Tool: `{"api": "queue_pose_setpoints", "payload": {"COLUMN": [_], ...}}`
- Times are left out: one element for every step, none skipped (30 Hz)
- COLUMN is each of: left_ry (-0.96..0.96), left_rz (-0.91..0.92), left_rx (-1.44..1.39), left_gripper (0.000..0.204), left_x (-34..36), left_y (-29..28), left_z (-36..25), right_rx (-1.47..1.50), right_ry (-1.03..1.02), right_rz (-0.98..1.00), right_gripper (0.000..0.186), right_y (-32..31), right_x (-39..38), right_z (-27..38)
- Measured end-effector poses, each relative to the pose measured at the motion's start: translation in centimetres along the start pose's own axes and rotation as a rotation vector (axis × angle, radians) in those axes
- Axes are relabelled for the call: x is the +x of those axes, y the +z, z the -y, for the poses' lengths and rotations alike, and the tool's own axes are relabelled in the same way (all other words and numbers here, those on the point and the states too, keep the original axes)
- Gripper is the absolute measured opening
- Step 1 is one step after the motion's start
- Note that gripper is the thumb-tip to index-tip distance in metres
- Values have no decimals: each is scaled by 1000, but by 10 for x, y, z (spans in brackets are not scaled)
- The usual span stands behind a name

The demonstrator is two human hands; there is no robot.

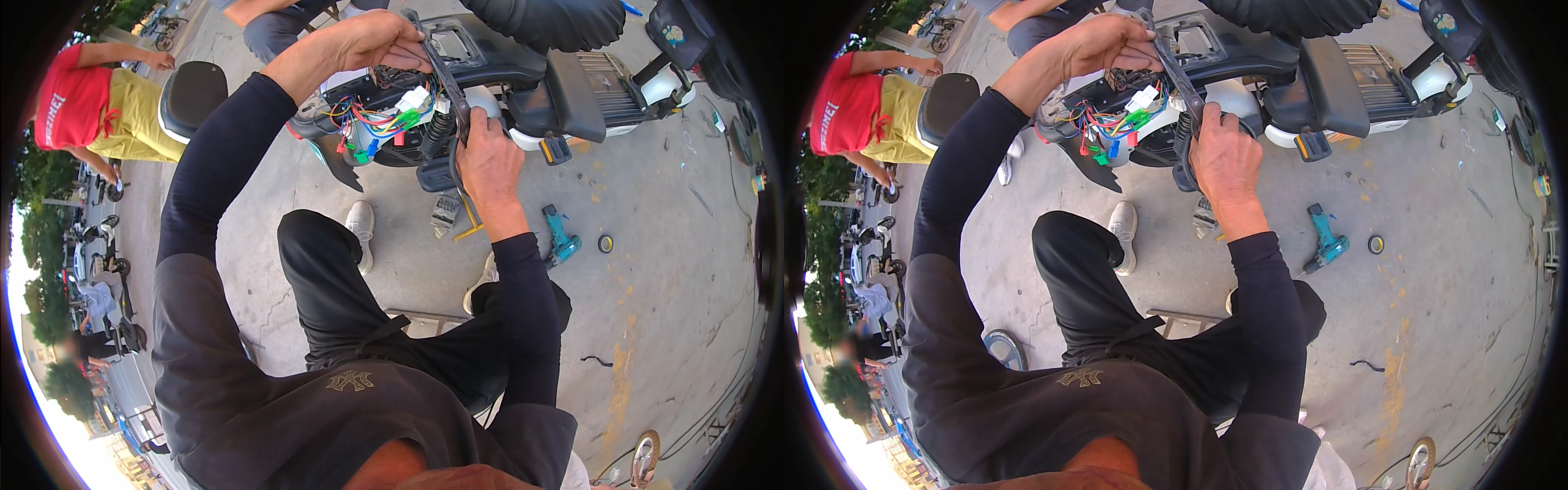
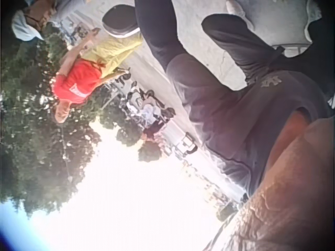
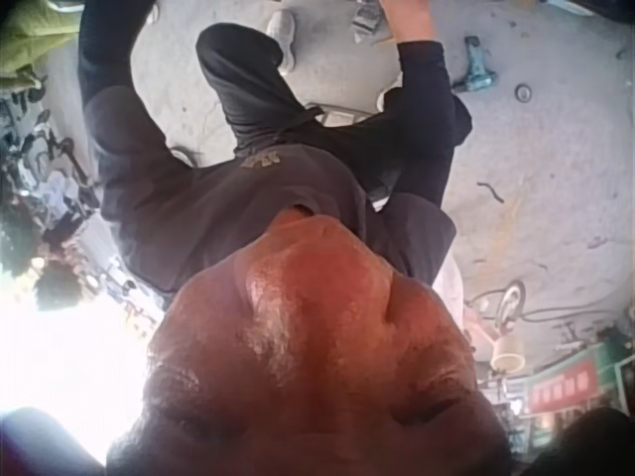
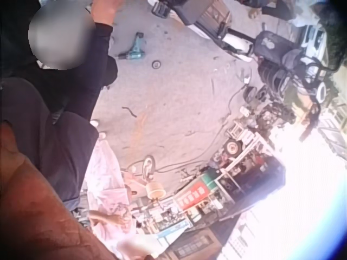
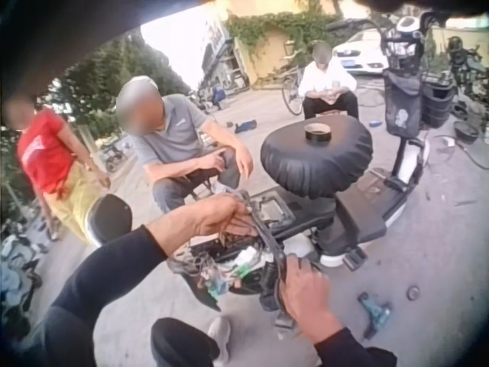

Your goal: The person repairs the wiring of an electric scooter. They strip the insulation from several colored wires using pliers and scissors, then twist the exposed ends together to form connections.

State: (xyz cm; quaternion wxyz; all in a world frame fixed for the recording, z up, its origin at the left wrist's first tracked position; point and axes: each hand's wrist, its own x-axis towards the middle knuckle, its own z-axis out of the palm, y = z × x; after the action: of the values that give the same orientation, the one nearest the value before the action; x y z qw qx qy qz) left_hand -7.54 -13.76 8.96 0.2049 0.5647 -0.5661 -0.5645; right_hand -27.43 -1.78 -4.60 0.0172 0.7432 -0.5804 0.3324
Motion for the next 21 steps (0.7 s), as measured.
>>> {"api": "queue_pose_setpoints", "payload": {"left_ry": [3,6,9,0,-10,-20,-14,-9,-5,-10,-15,-17,-15,-12,-11,-7,-2,2,11,20,29], "left_rz": [-3,-5,-8,1,10,19,5,-9,-24,-15,-6,7,12,18,18,19,21,27,36,46,57], "left_rx": [-8,-17,-24,-30,-35,-42,-31,-20,-9,-14,-18,-23,-23,-23,-22,-24,-26,-29,-31,-33,-34], "left_gripper": [32,35,38,37,35,33,34,35,36,36,36,37,37,36,36,35,34,34,33,32,31], "left_x": [0,0,-1,0,0,-1,-2,-4,-6,-8,-9,-9,-8,-7,-9,-9,-9,-8,-7,-6,-6], "left_y": [0,-1,-1,-2,-2,-2,0,2,4,4,4,5,6,7,7,6,3,2,0,-1,0], "left_z": [1,1,1,1,-1,-2,-3,-3,-4,-4,-4,-6,-7,-9,-10,-10,-9,-8,-6,-5,-6], "right_rx": [-3,-5,-7,-10,-6,-2,1,13,27,41,63,80,96,108,126,143,191,236,281,307,332], "right_ry": [-10,-11,-12,-13,-9,-6,-3,-2,-1,-1,-3,-4,-4,44,88,133,138,145,152,141,130], "right_rz": [-4,-12,-22,-31,-31,-31,-30,-16,-2,12,16,18,20,38,56,75,75,76,77,30,-18], "right_gripper": [27,26,25,24,23,23,22,22,23,23,23,23,24,24,24,25,26,28,30,30,31], "right_y": [0,0,1,1,1,1,1,1,1,1,0,-2,-3,-1,2,4,5,5,6,7,8], "right_x": [0,0,1,1,2,2,2,1,1,1,0,0,0,0,-1,-2,-2,-3,-3,-3,-3], "right_z": [0,-1,-1,-2,-3,-4,-4,-5,-5,-5,-4,-3,-3,-3,-2,-1,0,0,1,1,1]}}
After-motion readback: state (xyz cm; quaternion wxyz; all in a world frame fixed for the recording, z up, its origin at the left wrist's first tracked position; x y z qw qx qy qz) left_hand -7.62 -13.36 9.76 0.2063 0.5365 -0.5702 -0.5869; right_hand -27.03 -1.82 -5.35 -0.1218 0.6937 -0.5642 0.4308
